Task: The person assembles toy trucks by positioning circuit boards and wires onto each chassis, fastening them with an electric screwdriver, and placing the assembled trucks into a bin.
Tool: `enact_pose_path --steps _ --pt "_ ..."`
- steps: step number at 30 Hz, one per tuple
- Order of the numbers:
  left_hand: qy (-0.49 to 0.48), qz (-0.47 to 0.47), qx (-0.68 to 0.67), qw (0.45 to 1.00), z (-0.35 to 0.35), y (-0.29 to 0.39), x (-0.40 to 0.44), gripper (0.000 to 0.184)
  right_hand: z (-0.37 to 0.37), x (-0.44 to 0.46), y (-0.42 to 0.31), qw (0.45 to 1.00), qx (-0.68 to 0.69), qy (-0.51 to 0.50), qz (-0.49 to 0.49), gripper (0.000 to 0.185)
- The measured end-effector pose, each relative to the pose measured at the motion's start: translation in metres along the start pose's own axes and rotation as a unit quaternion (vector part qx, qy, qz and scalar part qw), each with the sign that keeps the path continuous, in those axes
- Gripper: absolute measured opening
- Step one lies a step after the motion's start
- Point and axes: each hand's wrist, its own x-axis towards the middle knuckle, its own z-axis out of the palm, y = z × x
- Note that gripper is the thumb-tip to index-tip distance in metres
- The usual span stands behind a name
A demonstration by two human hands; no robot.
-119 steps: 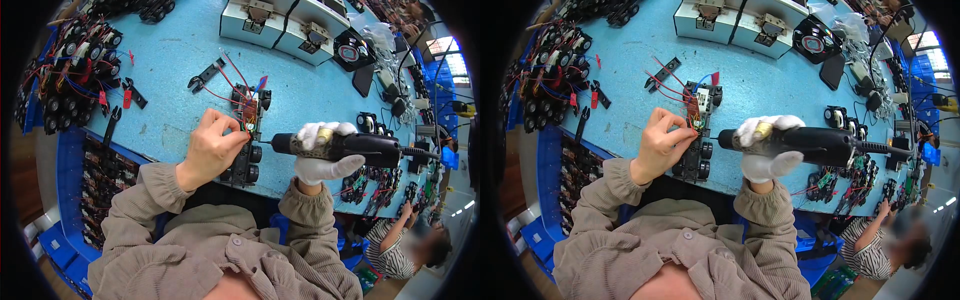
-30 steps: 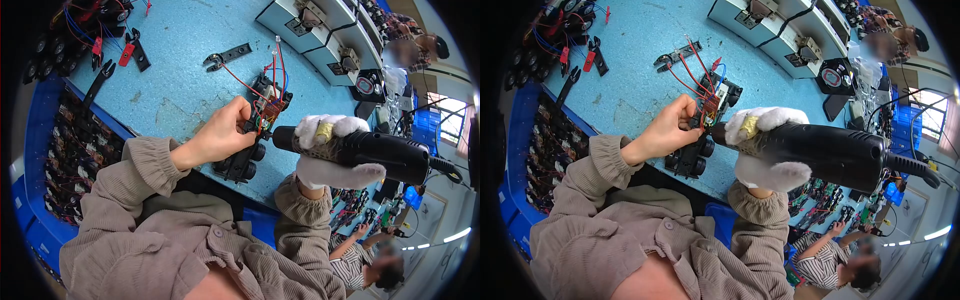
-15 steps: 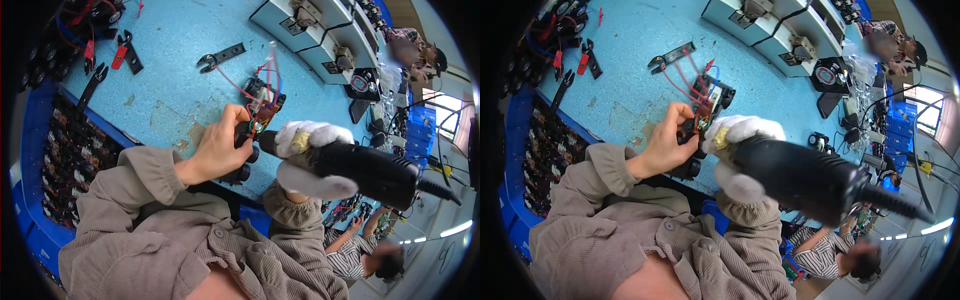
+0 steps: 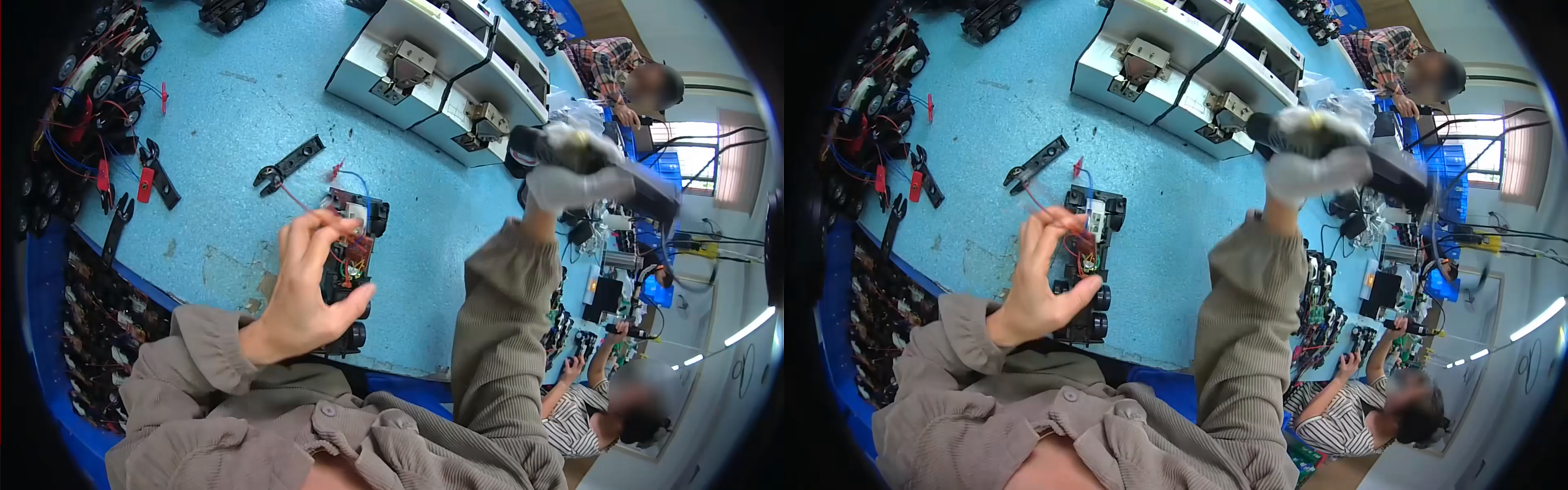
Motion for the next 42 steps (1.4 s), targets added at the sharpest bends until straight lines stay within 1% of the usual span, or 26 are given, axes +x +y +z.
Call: enact_pose_path --steps 1,2,3,4,5,6,7,9,11,12,13,15,16,18,21,25,26,28,32,35,38,40,41,42 --pt "-0.019 0.01 -0.028 0.999 -0.001 -0.001 0.009 0.04 0.002 0.002 0.006 0.999 -0.007 0.011 0.036 0.046" --pt "-0.023 0.01 -0.088 0.996 0.003 -0.009 0.016 0.023 0.003 0.004 0.012 0.997 -0.013 0.022 0.072 0.046" --pt "-0.036 0.0 -0.088 0.995 0.002 -0.012 0.024 0.016 0.017 -0.001 0.001 0.988 0.055 -0.029 0.139 0.047" --pt "-0.037 0.025 -0.067 0.997 0.001 -0.017 0.031 0.014 0.016 -0.005 -0.003 0.992 0.035 -0.054 0.104 0.049" --pt "-0.037 0.052 -0.047 0.997 0.001 -0.022 0.037 0.013 0.021 -0.014 -0.017 0.994 -0.002 -0.053 0.094 0.052" --pt "-0.038 0.035 -0.072 0.996 0.003 -0.026 0.04 0.011 0.017 -0.025 -0.026 0.99 -0.012 -0.03 0.139 0.055" --pt "-0.047 -0.019 -0.135 0.99 0.006 -0.028 0.041 0.012 0.011 -0.039 -0.037 0.982 -0.02 -0.009 0.186 0.059" --pt "-0.03 0.006 -0.126 0.992 0.01 -0.036 0.043 0.014 0.009 -0.07 -0.07 0.971 0.065 0.004 0.231 0.065" --pt "-0.012 0.042 -0.096 0.994 0.015 -0.044 0.042 0.016 0.009 -0.094 -0.096 0.949 0.181 -0.031 0.258 0.068" --pt "-0.005 0.058 -0.084 0.995 0.018 -0.047 0.041 0.017 0.015 -0.105 -0.109 0.952 0.159 -0.03 0.26 0.069" --pt "-0.018 0.059 -0.077 0.995 0.016 -0.048 0.041 0.017 0.017 -0.116 -0.114 0.944 0.195 -0.047 0.262 0.07" --pt "-0.042 0.066 -0.064 0.995 0.012 -0.047 0.042 0.018 0.022 -0.132 -0.12 0.938 0.225 -0.086 0.25 0.071" --pt "-0.041 0.068 -0.066 0.995 0.012 -0.048 0.042 0.021 0.024 -0.138 -0.119 0.939 0.227 -0.101 0.238 0.072" --pt "-0.023 0.076 -0.084 0.993 0.014 -0.05 0.042 0.018 0.028 -0.147 -0.115 0.941 0.229 -0.131 0.211 0.074" --pt "-0.02 0.077 -0.098 0.992 0.016 -0.052 0.042 0.016 0.043 -0.157 -0.113 0.959 0.187 -0.123 0.174 0.077" --pt "-0.02 0.081 -0.103 0.991 0.015 -0.051 0.042 0.016 0.052 -0.167 -0.108 0.955 0.181 -0.138 0.192 0.069" --pt "-0.02 0.08 -0.103 0.991 0.015 -0.051 0.042 0.016 0.058 -0.17 -0.109 0.947 0.209 -0.105 0.219 0.062" --pt "-0.02 0.083 -0.099 0.991 0.014 -0.05 0.042 0.016 0.07 -0.171 -0.112 0.961 0.084 -0.094 0.248 0.065" --pt "-0.014 0.091 -0.104 0.99 0.014 -0.051 0.041 0.016 0.074 -0.174 -0.106 0.955 0.014 -0.12 0.272 0.054" --pt "-0.014 0.072 -0.147 0.986 0.012 -0.05 0.039 0.015 0.081 -0.174 -0.108 0.943 0.026 -0.106 0.313 0.047" --pt "0.114 0.218 -0.045 0.968 0.006 -0.05 0.043 0.013 0.077 -0.171 -0.104 0.931 0.055 -0.153 0.326 0.048" --pt "0.033 0.069 -0.15 0.986 0.002 -0.044 0.032 0.011 0.074 -0.168 -0.1 0.916 0.093 -0.184 0.344 0.049" --pt "-0.009 -0.008 -0.2 0.98 0.001 -0.04 0.027 0.01 0.072 -0.166 -0.1 0.905 0.105 -0.207 0.355 0.05" --pt "-0.006 -0.041 -0.261 0.965 0.003 -0.04 0.023 0.01 0.069 -0.164 -0.099 0.894 0.116 -0.23 0.367 0.052"
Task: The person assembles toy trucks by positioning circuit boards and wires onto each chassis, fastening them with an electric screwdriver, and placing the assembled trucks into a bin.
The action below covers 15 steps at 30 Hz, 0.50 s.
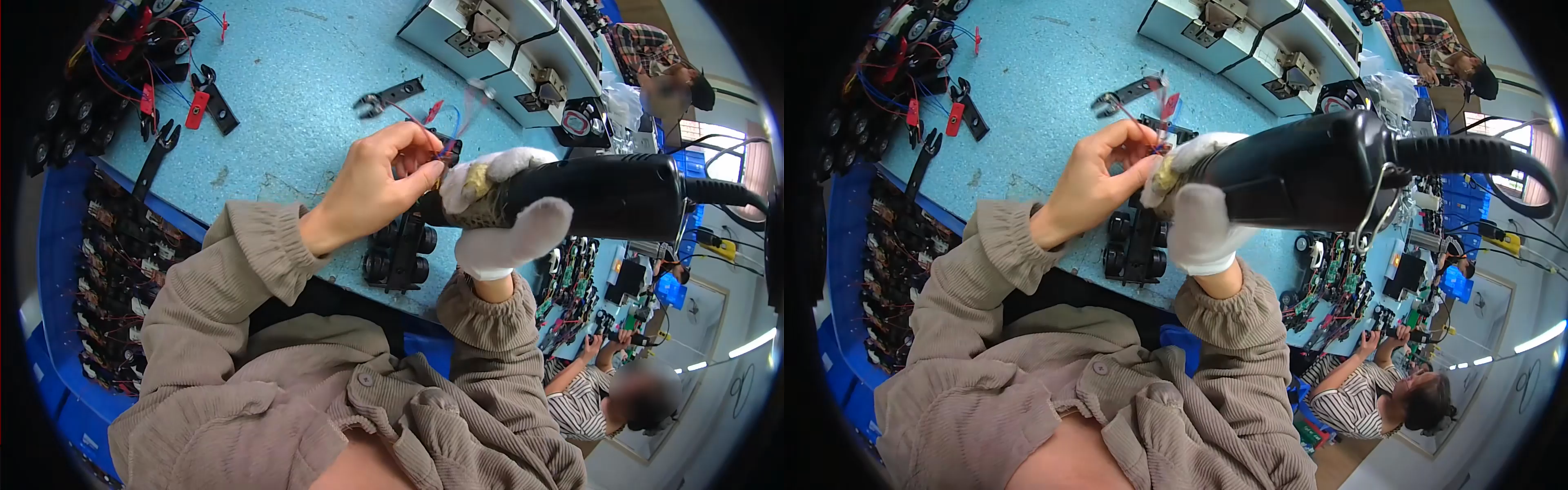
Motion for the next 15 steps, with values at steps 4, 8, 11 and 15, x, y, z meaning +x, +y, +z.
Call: enact_pose_path --steps 4,8,11,15 --pt "0.008 -0.122 -0.161 0.979 -0.002 0.0 -0.009 0.021 -0.002 -0.004 -0.009 0.997 -0.031 -0.051 0.04 0.059" --pt "0.006 -0.132 -0.193 0.972 -0.004 -0.003 -0.012 0.023 0.0 -0.01 -0.01 0.995 -0.05 -0.071 -0.057 0.066" --pt "0.013 -0.109 -0.18 0.978 -0.002 -0.017 -0.013 0.016 -0.009 0.006 -0.028 0.988 -0.031 -0.133 -0.066 0.06" --pt "0.007 -0.148 -0.158 0.976 -0.001 -0.014 -0.013 0.014 -0.026 0.081 -0.057 0.957 0.046 -0.163 -0.237 0.044"
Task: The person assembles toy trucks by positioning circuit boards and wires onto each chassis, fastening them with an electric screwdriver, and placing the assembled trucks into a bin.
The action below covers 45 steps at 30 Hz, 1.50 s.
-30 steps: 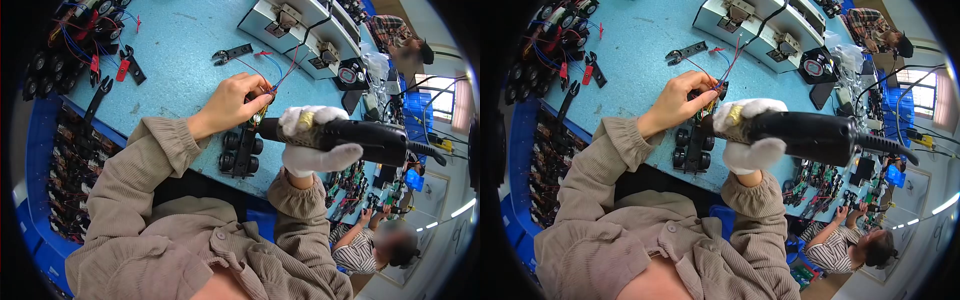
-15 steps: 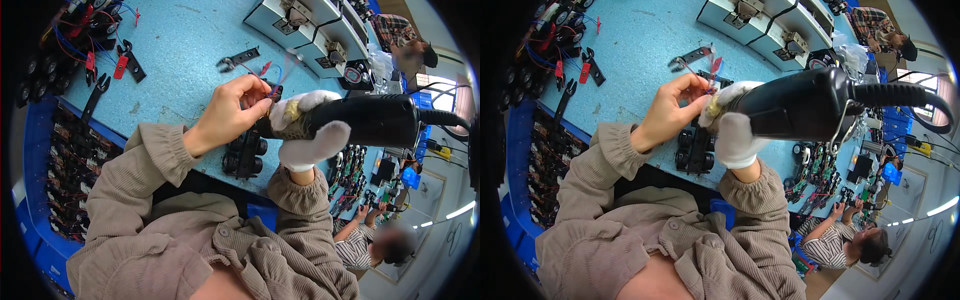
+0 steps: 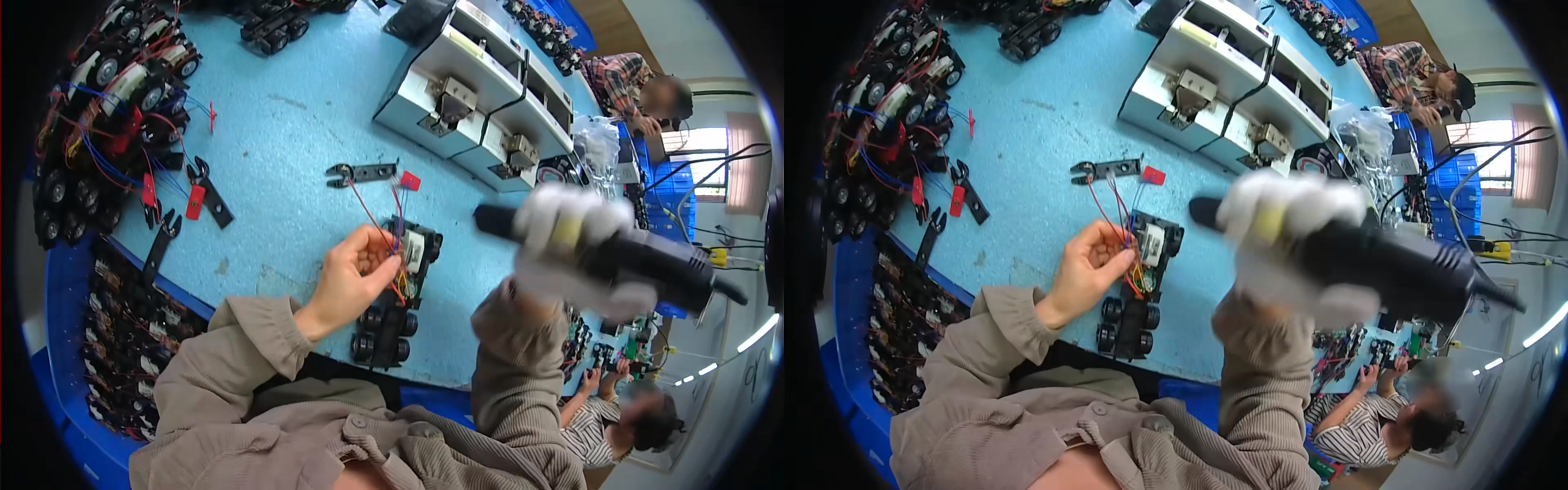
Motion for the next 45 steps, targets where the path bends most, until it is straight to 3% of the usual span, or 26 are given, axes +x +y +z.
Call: enact_pose_path --steps 2,4,5,8,14,15,17,18,19,20,23,26,34,45 --pt "-0.004 -0.01 0.023 1.0 -0.001 0.002 -0.001 0.013 -0.043 0.036 0.028 0.997 0.047 -0.063 -0.021 0.044" --pt "-0.002 -0.023 0.047 0.999 0.0 0.006 0.0 0.013 -0.052 0.063 0.054 0.998 -0.037 0.045 -0.005 0.042" --pt "0.003 -0.017 0.039 0.999 0.001 0.003 0.0 0.012 -0.087 0.072 0.077 0.986 -0.15 0.077 -0.009 0.042" --pt "0.004 -0.036 0.025 0.999 -0.001 0.0 0.0 0.012 -0.065 0.084 0.091 0.965 -0.172 0.151 0.13 0.056" --pt "0.0 -0.036 0.048 0.998 -0.001 -0.003 0.0 0.016 -0.036 0.046 0.072 0.972 -0.087 0.206 0.071 0.053" --pt "-0.004 -0.043 0.046 0.998 -0.001 -0.002 -0.001 0.019 -0.05 0.037 0.065 0.944 -0.165 0.284 0.015 0.053" --pt "-0.036 0.064 0.221 0.972 -0.005 0.015 -0.007 0.029 -0.055 0.022 0.04 0.939 -0.157 0.306 -0.034 0.054" --pt "-0.05 0.11 0.303 0.945 -0.006 0.021 -0.01 0.034 -0.022 0.029 0.014 0.965 -0.071 0.252 -0.025 0.055" --pt "-0.05 0.165 0.323 0.93 -0.006 0.015 -0.012 0.046 -0.025 0.019 -0.008 0.969 -0.05 0.241 -0.019 0.057" --pt "-0.063 0.187 0.333 0.922 -0.005 0.014 -0.013 0.047 -0.033 0.01 -0.033 0.972 -0.03 0.231 -0.015 0.06" --pt "-0.075 0.232 0.375 0.894 0.0 0.011 -0.015 0.05 -0.011 -0.02 -0.078 0.953 -0.054 0.296 0.018 0.053" --pt "-0.07 0.254 0.432 0.863 0.005 0.009 -0.015 0.05 0.0 -0.054 -0.097 0.963 -0.062 0.262 0.02 0.057" --pt "-0.08 0.253 0.42 0.868 0.002 0.003 -0.015 0.047 0.03 -0.089 -0.06 0.958 -0.061 0.279 -0.016 0.068" --pt "-0.086 0.255 0.407 0.873 -0.002 0.006 -0.014 0.05 0.019 -0.079 -0.012 0.985 -0.002 0.171 0.022 0.075"
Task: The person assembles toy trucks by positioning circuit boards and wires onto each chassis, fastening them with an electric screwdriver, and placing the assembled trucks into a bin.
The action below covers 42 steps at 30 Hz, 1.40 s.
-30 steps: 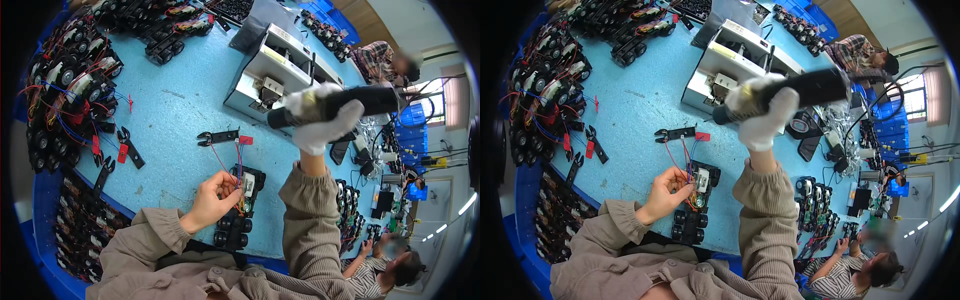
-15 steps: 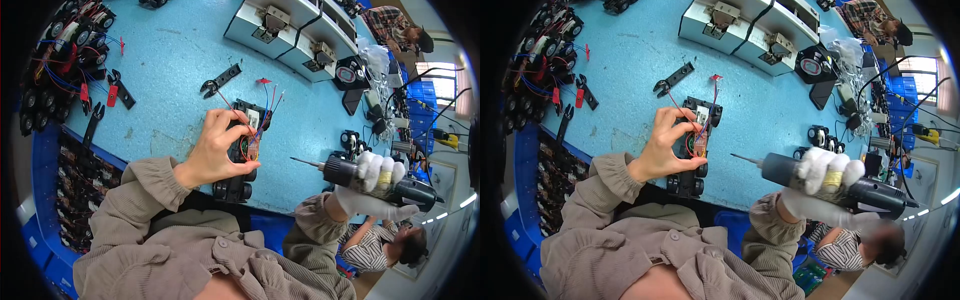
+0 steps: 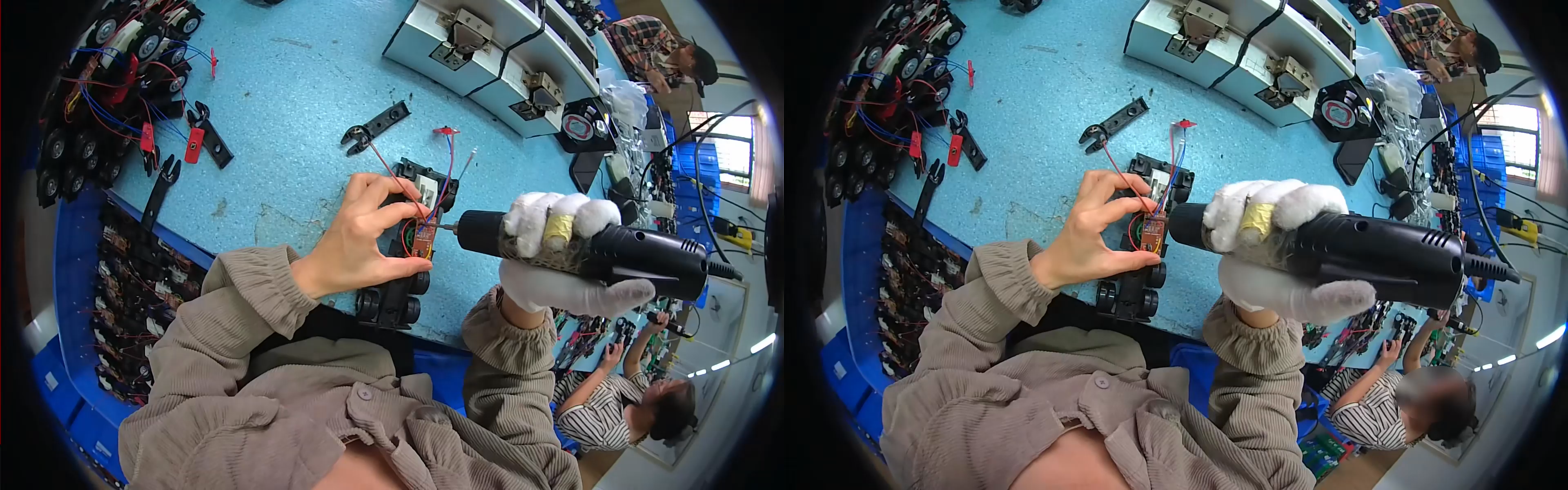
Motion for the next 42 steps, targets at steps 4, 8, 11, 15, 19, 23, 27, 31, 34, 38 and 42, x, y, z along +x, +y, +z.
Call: enact_pose_path --steps 4,8,11,15,19,23,27,31,34,38,42 --pt "0.009 -0.005 -0.012 1.0 0.0 0.0 0.0 0.048 0.004 0.002 0.001 1.0 -0.013 0.001 0.028 0.074" --pt "0.01 -0.006 -0.01 1.0 0.0 0.0 0.001 0.047 0.022 0.004 0.006 0.994 -0.092 0.056 0.024 0.073" --pt "0.009 -0.006 -0.009 1.0 0.0 0.0 -0.001 0.047 0.027 0.002 0.014 0.995 -0.079 0.058 0.028 0.075" --pt "0.008 0.0 -0.006 1.0 0.0 0.0 0.0 0.047 0.03 0.001 0.016 0.993 -0.107 -0.018 0.036 0.075" --pt "0.008 -0.002 -0.004 1.0 -0.001 0.0 0.001 0.048 0.031 -0.001 0.015 0.987 -0.141 -0.068 0.026 0.076" --pt "-0.003 -0.005 -0.01 1.0 -0.003 0.002 0.003 0.048 0.023 0.017 0.012 0.988 -0.086 -0.116 0.048 0.072" --pt "0.002 -0.006 -0.023 1.0 -0.004 0.001 0.005 0.047 -0.004 0.108 0.028 0.983 0.0 -0.181 -0.013 0.062" --pt "-0.006 -0.013 -0.032 0.999 -0.004 0.001 0.006 0.048 -0.026 0.184 0.088 0.996 -0.053 -0.051 0.058 0.038" --pt "-0.003 -0.017 -0.031 0.999 -0.004 0.001 0.007 0.048 -0.015 0.187 0.098 0.984 -0.172 -0.013 0.052 0.047" --pt "-0.008 -0.015 -0.034 0.999 -0.004 0.001 0.006 0.047 -0.005 0.157 0.081 0.982 -0.174 0.044 0.058 0.053" --pt "-0.026 0.001 -0.02 0.999 -0.009 0.004 0.009 0.047 0.005 0.128 0.026 0.996 -0.08 0.043 0.004 0.055"
